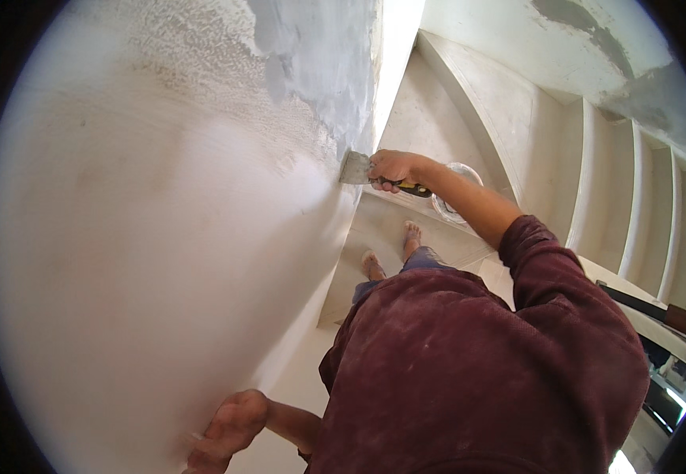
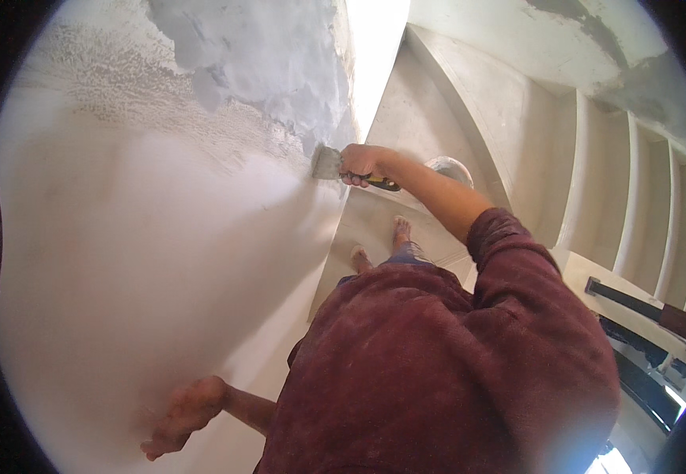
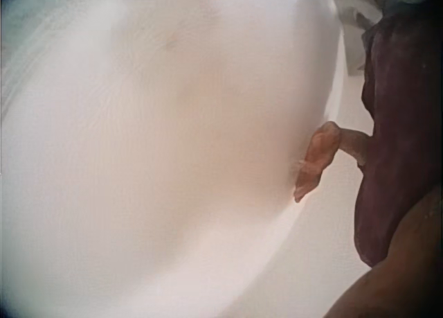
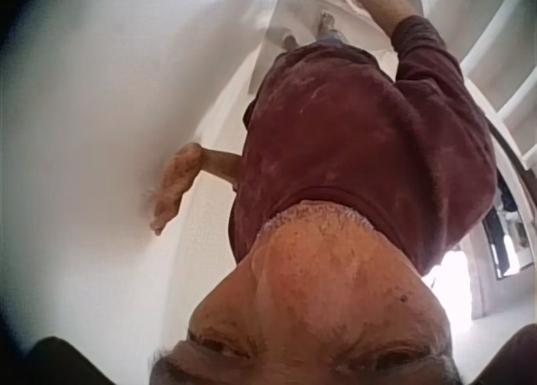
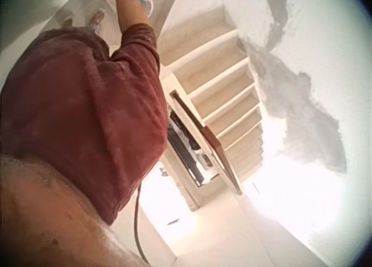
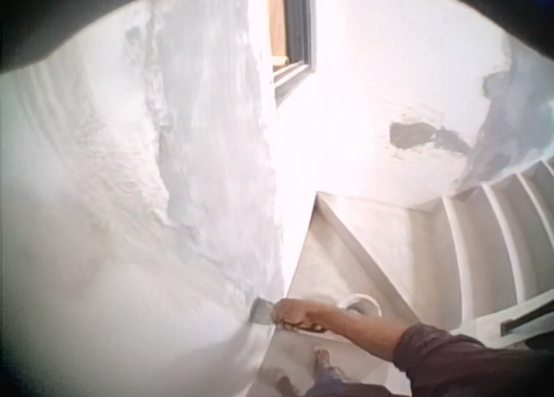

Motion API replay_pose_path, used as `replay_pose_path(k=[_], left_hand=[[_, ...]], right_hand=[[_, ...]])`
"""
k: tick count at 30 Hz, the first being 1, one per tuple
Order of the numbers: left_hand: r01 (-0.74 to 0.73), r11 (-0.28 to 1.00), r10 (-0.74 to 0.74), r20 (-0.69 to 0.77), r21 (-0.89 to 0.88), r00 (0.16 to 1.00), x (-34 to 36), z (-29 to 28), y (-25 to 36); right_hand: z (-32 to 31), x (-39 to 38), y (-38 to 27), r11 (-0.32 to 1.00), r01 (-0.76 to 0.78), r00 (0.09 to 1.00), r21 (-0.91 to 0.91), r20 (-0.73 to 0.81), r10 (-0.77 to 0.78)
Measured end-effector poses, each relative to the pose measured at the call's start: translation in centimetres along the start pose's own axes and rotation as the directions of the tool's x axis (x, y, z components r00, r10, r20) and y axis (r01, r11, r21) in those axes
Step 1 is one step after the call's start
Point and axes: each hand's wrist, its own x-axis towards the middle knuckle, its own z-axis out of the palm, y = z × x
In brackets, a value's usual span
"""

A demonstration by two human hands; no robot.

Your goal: The person applies plaster to a wall using a trowel, smoothing the surface in broad strokes. They repeatedly scoop plaster from a bucket and spread it across the wall area.

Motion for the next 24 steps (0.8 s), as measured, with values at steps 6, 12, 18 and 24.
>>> replay_pose_path(k=[6, 12, 18, 24], left_hand=[[0.019, 0.995, -0.024, 0.04, 0.098, 0.999, 0.5, 0.4, 1.3], [-0.109, 0.967, 0.12, -0.036, 0.232, 0.992, 2.0, 1.7, 2.2], [-0.066, 0.99, 0.081, -0.114, 0.128, 0.99, 0.9, 1.9, 1.8], [-0.116, 0.985, 0.125, -0.06, 0.131, 0.99, 0.1, 2.1, 1.3]], right_hand=[[-0.1, -4.0, -4.1, 1.0, 0.016, 1.0, 0.012, 0.024, -0.016], [0.2, -5.8, -5.9, 0.997, 0.061, 0.998, 0.054, 0.023, -0.062], [1.2, -8.0, -7.9, 0.991, 0.137, 0.99, 0.003, 0.015, -0.137], [2.7, -12.6, -11.4, 0.886, 0.22, 0.962, -0.407, -0.061, -0.267]])
